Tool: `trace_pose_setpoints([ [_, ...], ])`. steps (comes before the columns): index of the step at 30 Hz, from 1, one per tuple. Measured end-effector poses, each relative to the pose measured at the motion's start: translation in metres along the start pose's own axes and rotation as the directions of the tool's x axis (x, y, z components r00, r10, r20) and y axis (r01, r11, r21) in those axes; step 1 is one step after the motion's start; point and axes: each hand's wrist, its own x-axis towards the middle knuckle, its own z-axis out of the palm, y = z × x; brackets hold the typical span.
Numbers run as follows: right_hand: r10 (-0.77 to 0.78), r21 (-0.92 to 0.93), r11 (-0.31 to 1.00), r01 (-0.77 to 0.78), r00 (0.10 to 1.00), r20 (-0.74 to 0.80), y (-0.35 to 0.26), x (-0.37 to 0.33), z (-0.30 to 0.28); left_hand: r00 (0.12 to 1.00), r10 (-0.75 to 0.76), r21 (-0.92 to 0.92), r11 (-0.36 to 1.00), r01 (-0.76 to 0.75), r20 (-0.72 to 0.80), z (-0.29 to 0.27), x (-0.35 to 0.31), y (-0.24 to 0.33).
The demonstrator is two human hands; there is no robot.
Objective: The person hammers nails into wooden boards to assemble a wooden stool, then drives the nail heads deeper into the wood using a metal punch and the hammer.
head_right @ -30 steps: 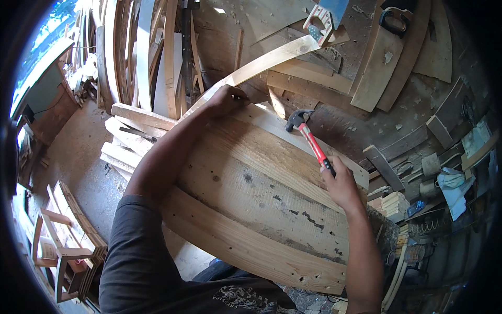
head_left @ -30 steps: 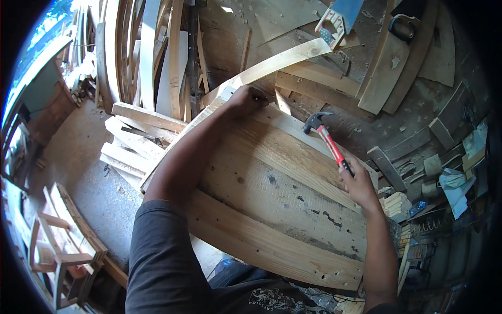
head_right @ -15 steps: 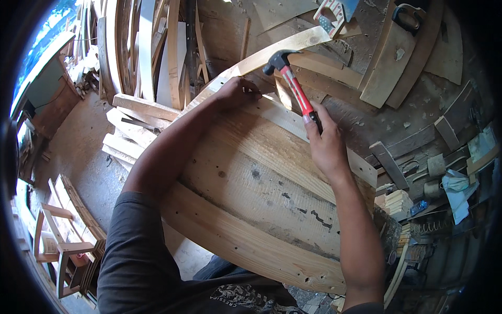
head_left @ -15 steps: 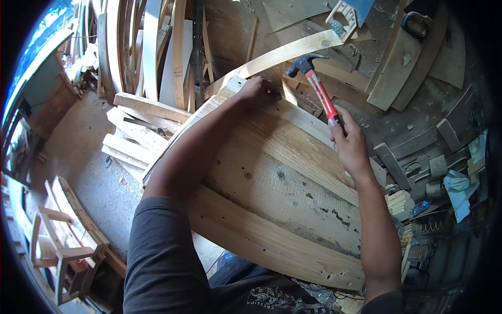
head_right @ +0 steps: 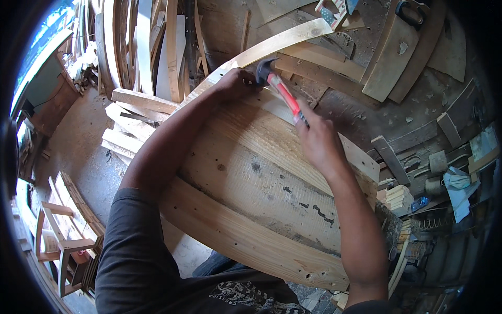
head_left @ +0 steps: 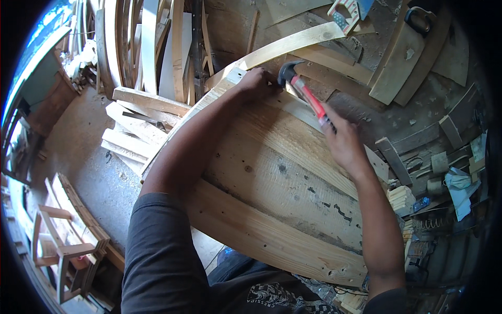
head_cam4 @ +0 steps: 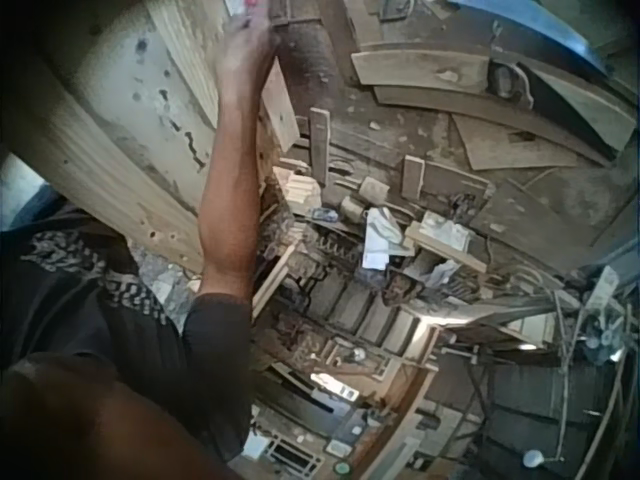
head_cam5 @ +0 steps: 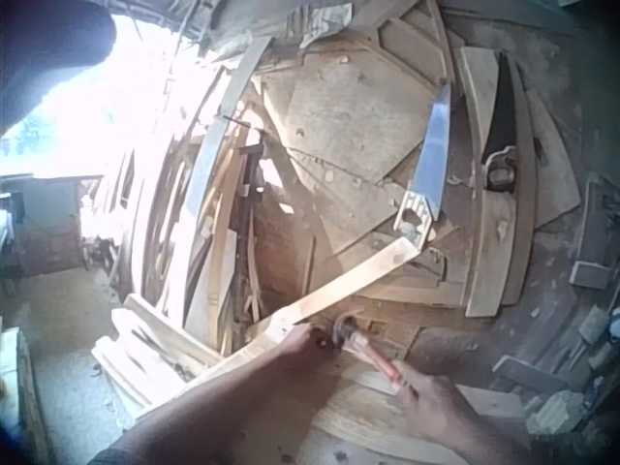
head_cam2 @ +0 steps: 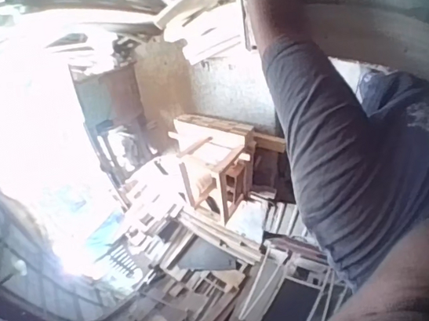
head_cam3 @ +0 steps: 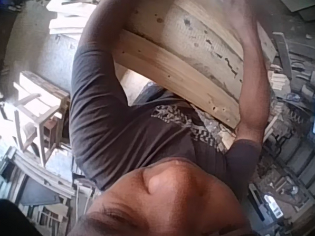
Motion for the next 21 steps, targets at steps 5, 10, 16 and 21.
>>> trace_pose_setpoints([
  [5,-0.008,0.194,0.980,0.042,0.984,-0.175,-0.001,-0.001,-0.014,0.999,-0.012,-0.011,1.000,0.012,0.041,0.001,0.002,0.001],
  [10,0.235,0.402,0.911,-0.096,0.920,-0.313,-0.004,0.000,-0.010,0.998,-0.012,-0.024,1.000,0.013,0.054,-0.001,0.003,0.007],
  [16,-0.015,0.221,0.974,0.047,0.989,-0.144,0.019,0.003,-0.007,0.988,-0.037,0.001,0.999,0.037,0.148,-0.012,0.002,0.010],
  [21,0.094,0.353,0.933,0.073,0.896,-0.433,0.001,0.006,-0.015,0.990,0.055,-0.093,0.995,-0.043,0.132,-0.014,0.005,0.005],
])
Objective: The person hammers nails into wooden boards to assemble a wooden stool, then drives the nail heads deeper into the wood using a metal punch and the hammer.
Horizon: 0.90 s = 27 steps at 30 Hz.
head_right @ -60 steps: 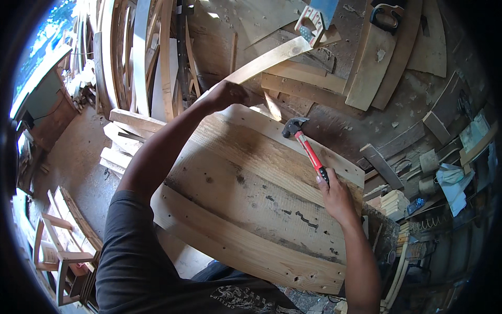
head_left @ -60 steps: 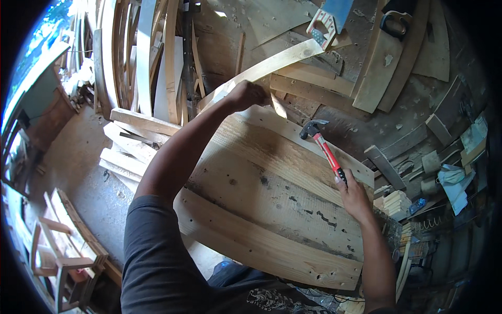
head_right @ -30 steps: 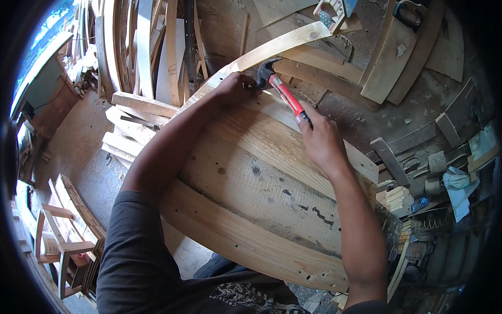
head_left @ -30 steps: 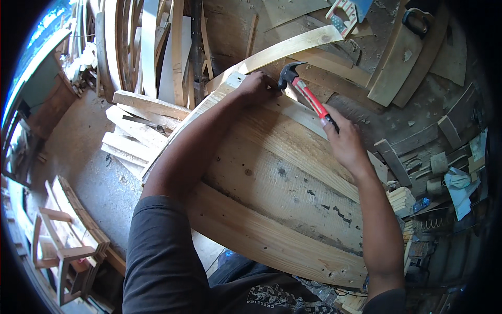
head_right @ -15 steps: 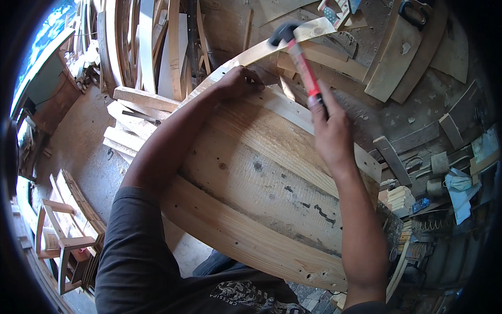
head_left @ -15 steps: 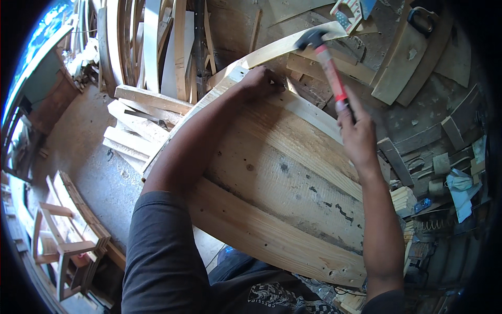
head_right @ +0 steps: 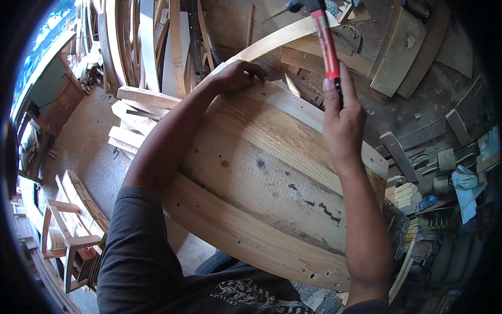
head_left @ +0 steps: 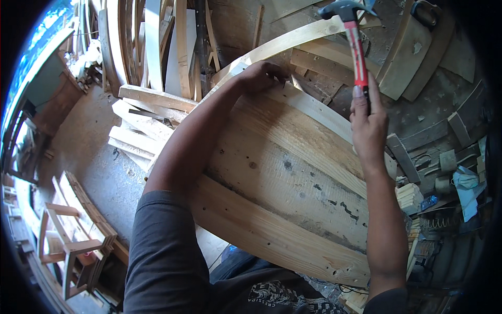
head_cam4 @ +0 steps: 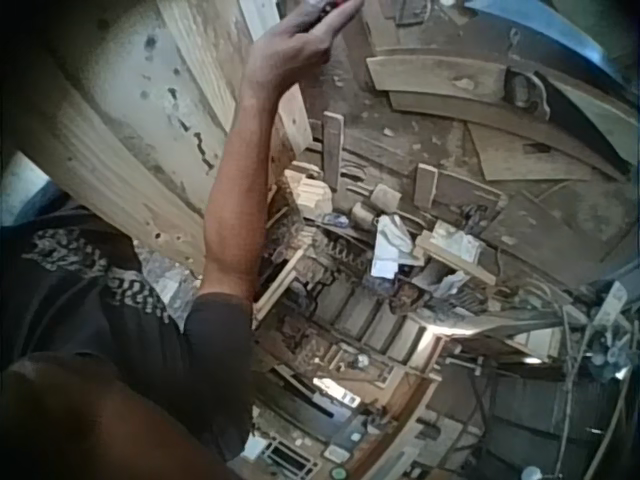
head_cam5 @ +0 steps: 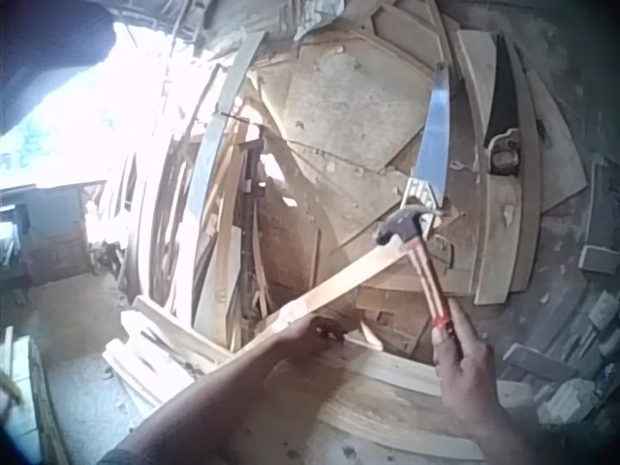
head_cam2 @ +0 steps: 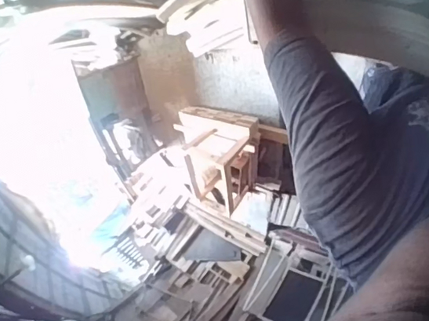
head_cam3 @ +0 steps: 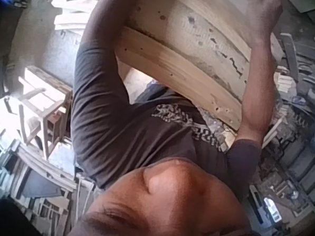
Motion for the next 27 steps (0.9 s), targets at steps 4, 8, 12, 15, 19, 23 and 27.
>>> trace_pose_setpoints([
  [4,0.031,-0.347,0.934,0.090,0.944,0.329,0.020,-0.005,0.001,0.999,-0.020,0.013,1.000,0.019,0.028,-0.008,0.015,-0.003],
  [8,-0.073,-0.268,0.949,0.164,0.945,0.320,-0.004,0.005,-0.012,0.988,-0.096,-0.161,0.980,0.115,0.123,-0.023,0.063,-0.039],
  [12,-0.030,0.209,0.978,0.022,0.999,0.032,-0.039,0.011,-0.018,0.860,-0.272,-0.044,0.946,0.322,0.432,0.011,0.085,-0.054],
  [15,-0.153,0.001,0.988,0.154,0.979,-0.132,0.008,-0.003,0.008,0.774,-0.362,0.006,0.907,0.421,0.520,0.014,0.094,-0.026],
  [19,0.186,-0.383,0.924,0.004,0.869,0.458,0.000,0.003,-0.001,0.891,-0.103,0.020,0.994,0.105,0.442,0.028,0.103,-0.074],
  [23,0.066,0.013,0.997,-0.071,0.968,0.240,-0.016,0.015,-0.011,0.774,-0.365,0.038,0.913,0.405,0.517,-0.001,0.087,-0.036],
  [27,-0.289,-0.068,0.956,0.284,0.954,-0.081,0.027,0.007,0.005,0.815,-0.312,0.014,0.937,0.350,0.488,0.010,0.101,-0.029],
])
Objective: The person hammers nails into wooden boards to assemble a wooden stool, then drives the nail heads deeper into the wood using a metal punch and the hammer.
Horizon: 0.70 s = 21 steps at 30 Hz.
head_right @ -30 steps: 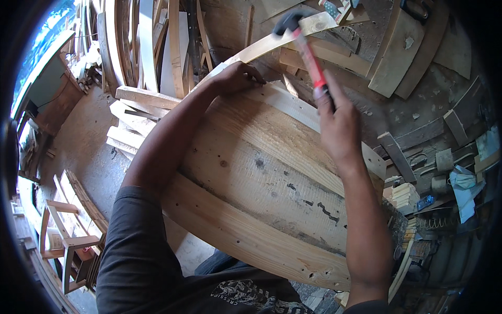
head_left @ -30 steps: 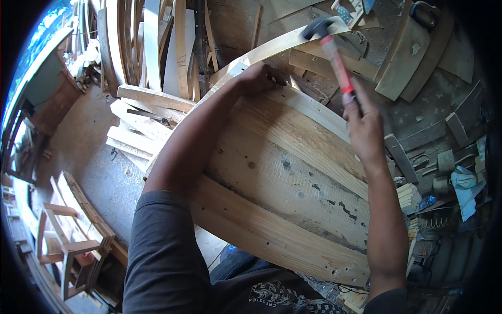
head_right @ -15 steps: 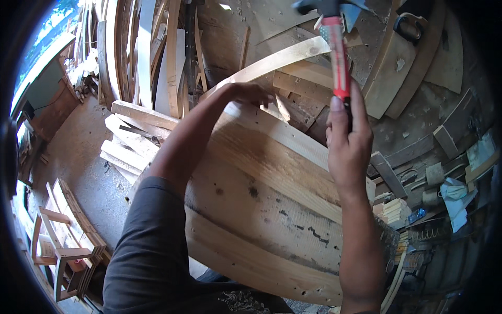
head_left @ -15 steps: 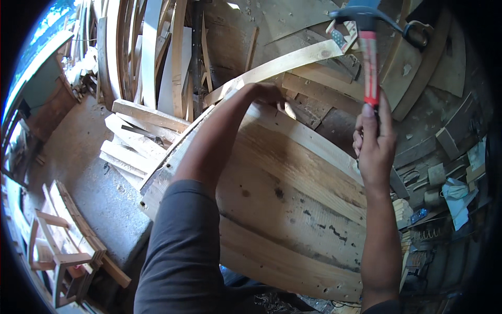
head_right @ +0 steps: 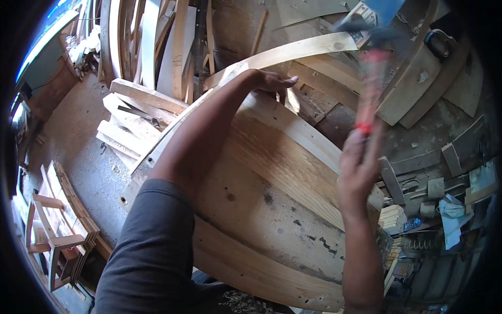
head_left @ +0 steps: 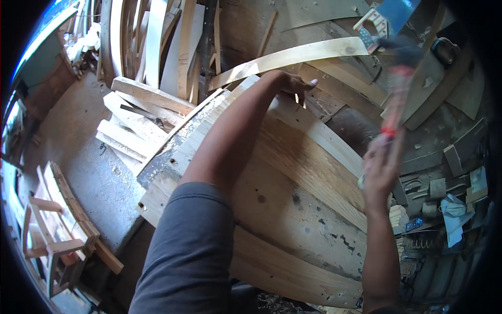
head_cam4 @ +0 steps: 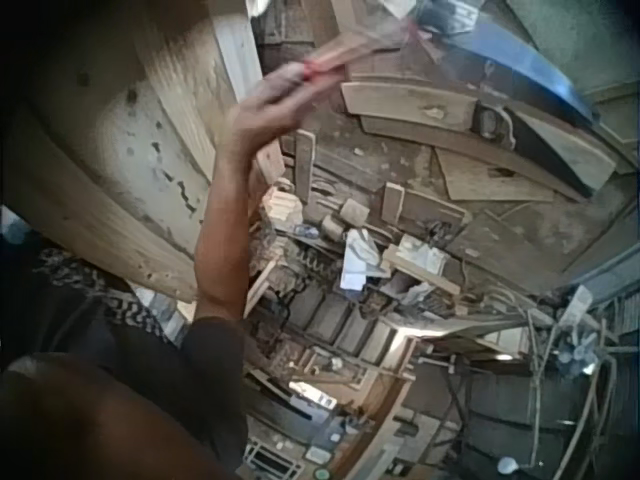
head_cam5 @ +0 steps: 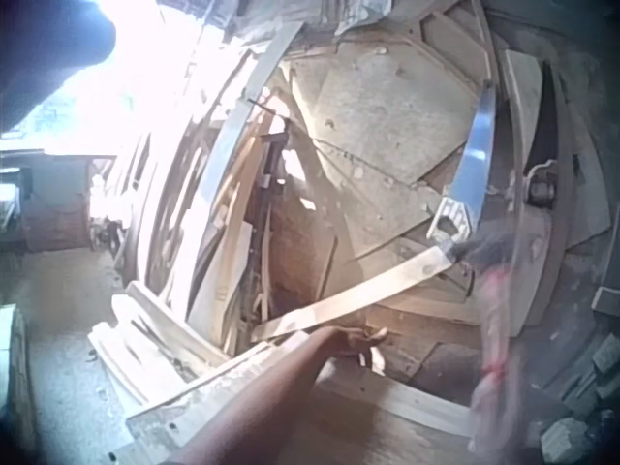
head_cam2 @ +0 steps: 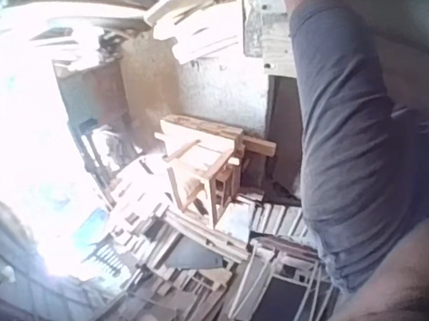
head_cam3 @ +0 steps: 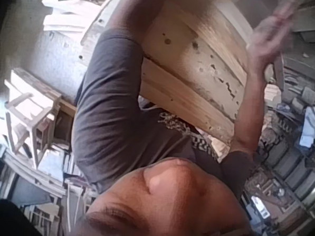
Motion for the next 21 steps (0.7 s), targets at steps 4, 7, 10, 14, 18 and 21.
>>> trace_pose_setpoints([
  [4,0.201,-0.317,0.947,-0.047,0.858,0.472,-0.012,0.000,0.005,0.984,-0.055,0.009,0.998,0.057,-0.170,0.002,0.018,-0.024],
  [7,0.284,0.053,0.948,-0.313,0.910,0.303,-0.022,0.017,-0.009,0.997,-0.060,0.048,0.997,0.062,-0.051,0.001,0.000,-0.019],
  [10,0.320,0.336,0.880,-0.335,0.942,0.101,-0.045,0.023,-0.006,0.993,-0.110,0.001,0.994,0.110,-0.028,0.002,-0.007,-0.014],
  [14,-0.324,-0.402,0.857,0.323,0.944,0.067,0.018,-0.011,0.007,0.995,-0.098,-0.026,0.995,0.098,-0.001,0.001,0.007,-0.006],
  [18,0.155,-0.168,0.982,-0.087,0.880,0.450,0.007,0.005,-0.009,0.989,-0.147,-0.038,0.988,0.148,0.032,0.002,0.013,-0.020],
  [21,0.277,0.232,0.917,-0.325,0.936,0.215,-0.039,0.031,-0.022,0.981,-0.194,-0.039,0.980,0.194,0.016,0.009,-0.001,-0.016],
])
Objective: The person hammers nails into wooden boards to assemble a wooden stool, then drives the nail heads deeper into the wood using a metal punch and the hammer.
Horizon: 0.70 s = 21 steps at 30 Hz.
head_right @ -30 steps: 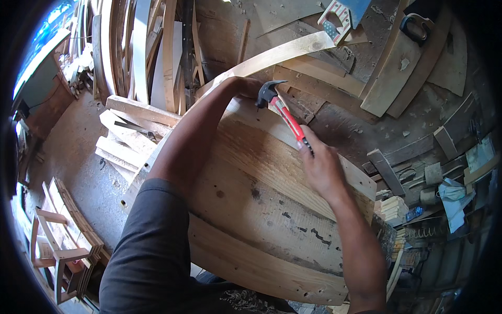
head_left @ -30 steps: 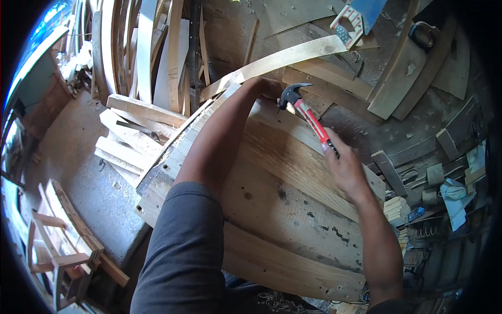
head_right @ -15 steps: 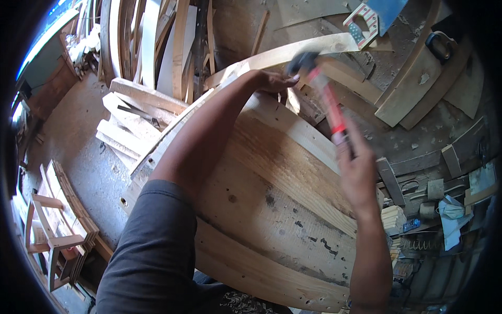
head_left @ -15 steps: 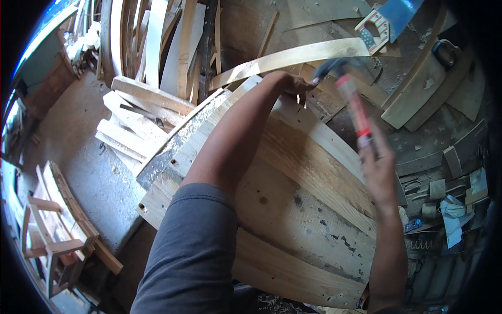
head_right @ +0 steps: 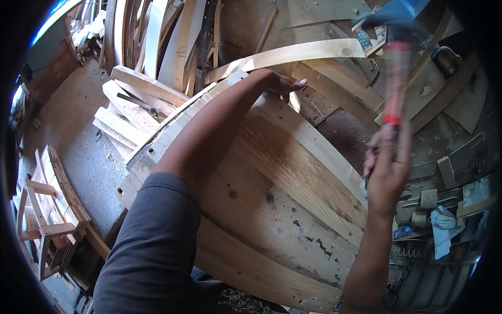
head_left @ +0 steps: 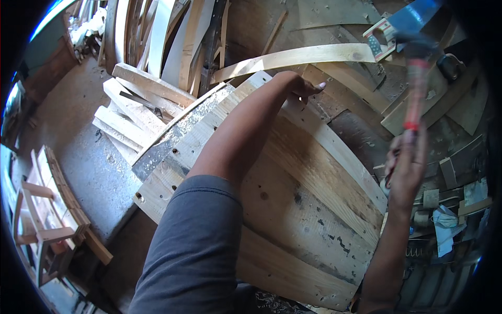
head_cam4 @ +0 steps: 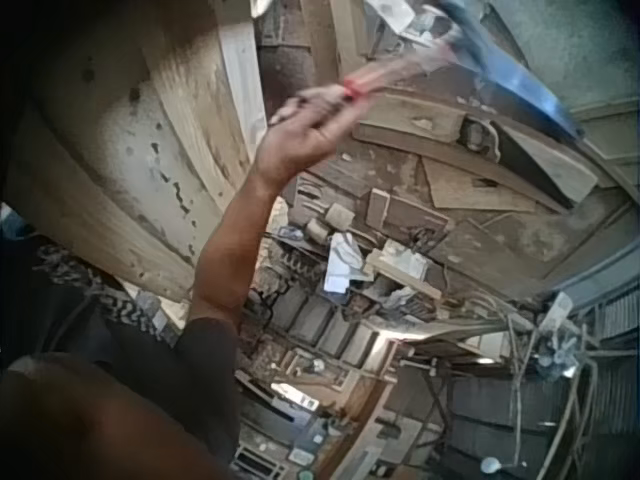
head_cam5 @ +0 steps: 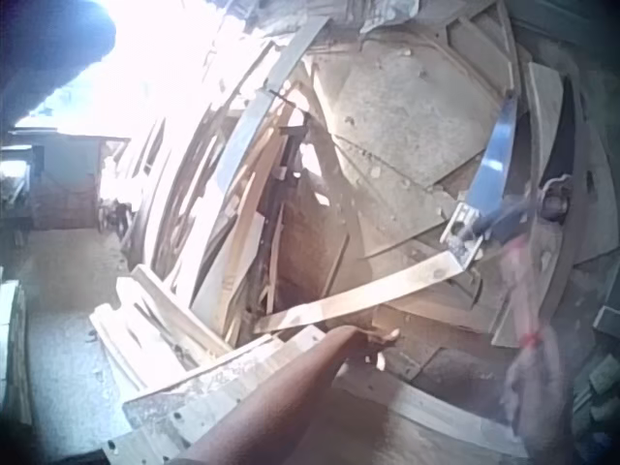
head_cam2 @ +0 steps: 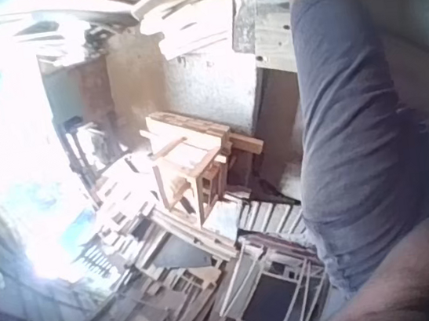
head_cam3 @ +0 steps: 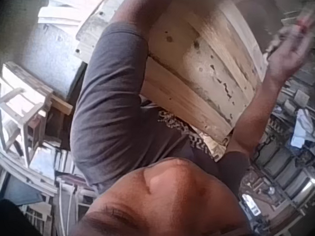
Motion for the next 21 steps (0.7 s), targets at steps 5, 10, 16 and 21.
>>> trace_pose_setpoints([
  [5,0.008,0.127,0.991,0.043,0.926,-0.379,0.059,-0.024,0.029,0.993,0.114,-0.007,0.993,-0.115,-0.017,0.004,0.006,0.015],
  [10,-0.047,-0.424,0.895,0.137,0.975,0.216,0.040,-0.005,0.000,0.997,0.063,0.072,0.996,-0.059,-0.053,-0.003,-0.001,0.003],
  [16,-0.389,0.229,0.901,0.370,0.920,0.044,0.068,-0.012,0.002,0.999,0.039,-0.068,0.997,-0.038,0.017,-0.007,-0.006,0.010],
  [21,0.108,-0.488,0.870,0.068,0.939,0.325,0.068,-0.014,-0.006,0.995,0.095,0.021,0.995,-0.095,-0.032,-0.003,-0.018,0.009],
])
